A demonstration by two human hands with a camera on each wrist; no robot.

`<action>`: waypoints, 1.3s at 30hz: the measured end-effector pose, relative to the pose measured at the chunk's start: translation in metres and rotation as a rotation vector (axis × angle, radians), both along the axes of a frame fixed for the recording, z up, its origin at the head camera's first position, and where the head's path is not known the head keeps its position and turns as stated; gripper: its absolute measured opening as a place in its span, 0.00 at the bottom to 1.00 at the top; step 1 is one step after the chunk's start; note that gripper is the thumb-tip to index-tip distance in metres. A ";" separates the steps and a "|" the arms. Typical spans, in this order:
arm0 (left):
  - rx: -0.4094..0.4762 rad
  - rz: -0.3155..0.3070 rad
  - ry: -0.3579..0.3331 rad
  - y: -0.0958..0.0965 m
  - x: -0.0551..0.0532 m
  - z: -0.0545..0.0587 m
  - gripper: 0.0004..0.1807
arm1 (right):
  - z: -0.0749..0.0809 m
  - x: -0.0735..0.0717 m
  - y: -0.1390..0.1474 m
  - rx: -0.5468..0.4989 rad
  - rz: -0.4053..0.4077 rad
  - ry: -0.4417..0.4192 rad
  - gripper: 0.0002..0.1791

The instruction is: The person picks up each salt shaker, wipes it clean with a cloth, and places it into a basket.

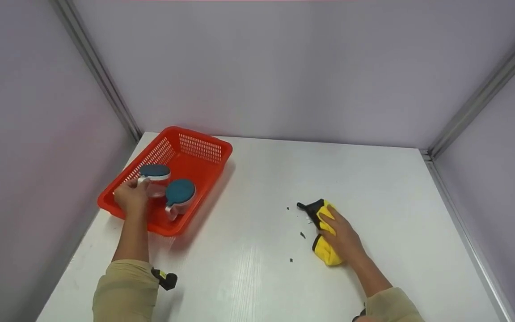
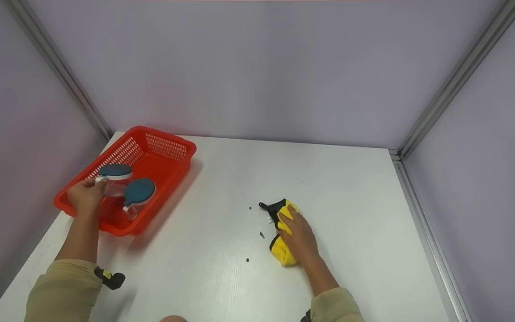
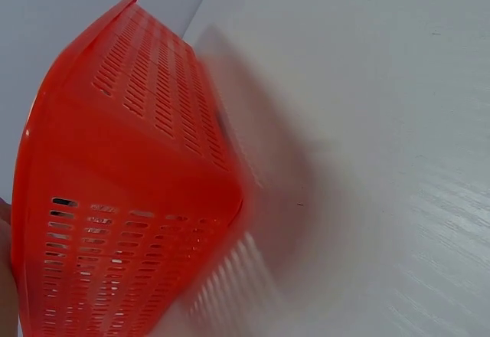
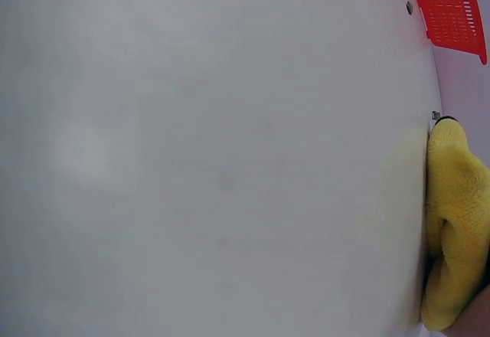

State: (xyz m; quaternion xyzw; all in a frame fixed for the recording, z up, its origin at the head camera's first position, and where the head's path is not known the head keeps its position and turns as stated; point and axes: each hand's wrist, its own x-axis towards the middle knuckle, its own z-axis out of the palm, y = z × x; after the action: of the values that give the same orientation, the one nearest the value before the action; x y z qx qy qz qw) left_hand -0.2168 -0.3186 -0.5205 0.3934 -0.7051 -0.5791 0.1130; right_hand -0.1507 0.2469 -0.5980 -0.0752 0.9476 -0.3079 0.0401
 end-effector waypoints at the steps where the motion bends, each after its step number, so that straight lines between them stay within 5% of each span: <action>1: -0.004 -0.008 -0.001 0.000 0.000 0.000 0.25 | 0.000 0.000 0.000 0.003 0.001 0.001 0.30; 13: -0.149 -0.095 -0.018 0.003 0.003 0.001 0.22 | -0.002 0.000 -0.001 0.004 0.007 0.020 0.30; 20: -0.372 -0.301 -0.189 0.001 0.005 0.010 0.24 | 0.000 0.001 -0.002 -0.006 0.008 0.007 0.30; 25: -0.588 -0.446 -0.326 -0.001 0.009 0.006 0.30 | 0.003 0.000 0.000 -0.009 0.004 -0.014 0.30; 33: -0.733 -0.559 -0.472 -0.005 0.009 -0.002 0.34 | 0.004 -0.002 0.003 -0.010 0.019 -0.013 0.31; 39: -0.787 -0.590 -0.457 -0.003 0.011 0.003 0.31 | 0.007 -0.003 0.006 0.048 -0.001 0.014 0.31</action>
State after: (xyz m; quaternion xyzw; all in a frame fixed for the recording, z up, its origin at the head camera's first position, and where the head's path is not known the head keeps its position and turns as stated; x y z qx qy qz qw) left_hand -0.2057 -0.3212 -0.5175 0.2227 -0.9558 -0.1782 -0.0717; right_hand -0.1537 0.2531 -0.5908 -0.0757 0.9550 -0.2845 0.0351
